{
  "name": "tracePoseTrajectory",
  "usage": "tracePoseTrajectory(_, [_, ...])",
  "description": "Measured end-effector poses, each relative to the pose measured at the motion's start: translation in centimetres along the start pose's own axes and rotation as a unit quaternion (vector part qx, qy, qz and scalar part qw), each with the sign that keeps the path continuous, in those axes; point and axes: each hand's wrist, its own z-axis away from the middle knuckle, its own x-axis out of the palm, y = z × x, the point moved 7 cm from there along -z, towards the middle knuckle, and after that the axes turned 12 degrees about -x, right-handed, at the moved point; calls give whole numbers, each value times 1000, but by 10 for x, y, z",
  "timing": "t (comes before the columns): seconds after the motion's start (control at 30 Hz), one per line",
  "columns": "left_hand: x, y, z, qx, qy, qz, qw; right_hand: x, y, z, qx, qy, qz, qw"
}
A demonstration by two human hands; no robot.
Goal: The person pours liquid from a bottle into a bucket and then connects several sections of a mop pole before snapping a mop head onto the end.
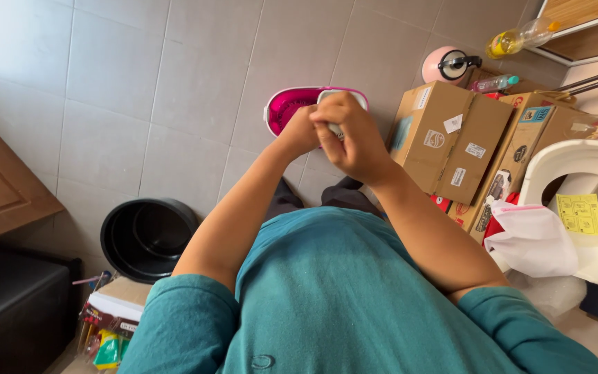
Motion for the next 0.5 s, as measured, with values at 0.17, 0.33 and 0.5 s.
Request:
tracePoseTrajectory(0.17, [-3, 26, 8, 19, -13, 154, 988, -10, 10, 15, -7, 27, -2, 1000])
tracePoseTrajectory(0.33, [20, 19, 9, 41, -8, 107, 993, -10, 6, 36, -19, 27, -18, 999])
tracePoseTrajectory(0.5, [41, 4, 21, 50, 12, 115, 992, -9, 2, 51, -15, 47, -34, 998])
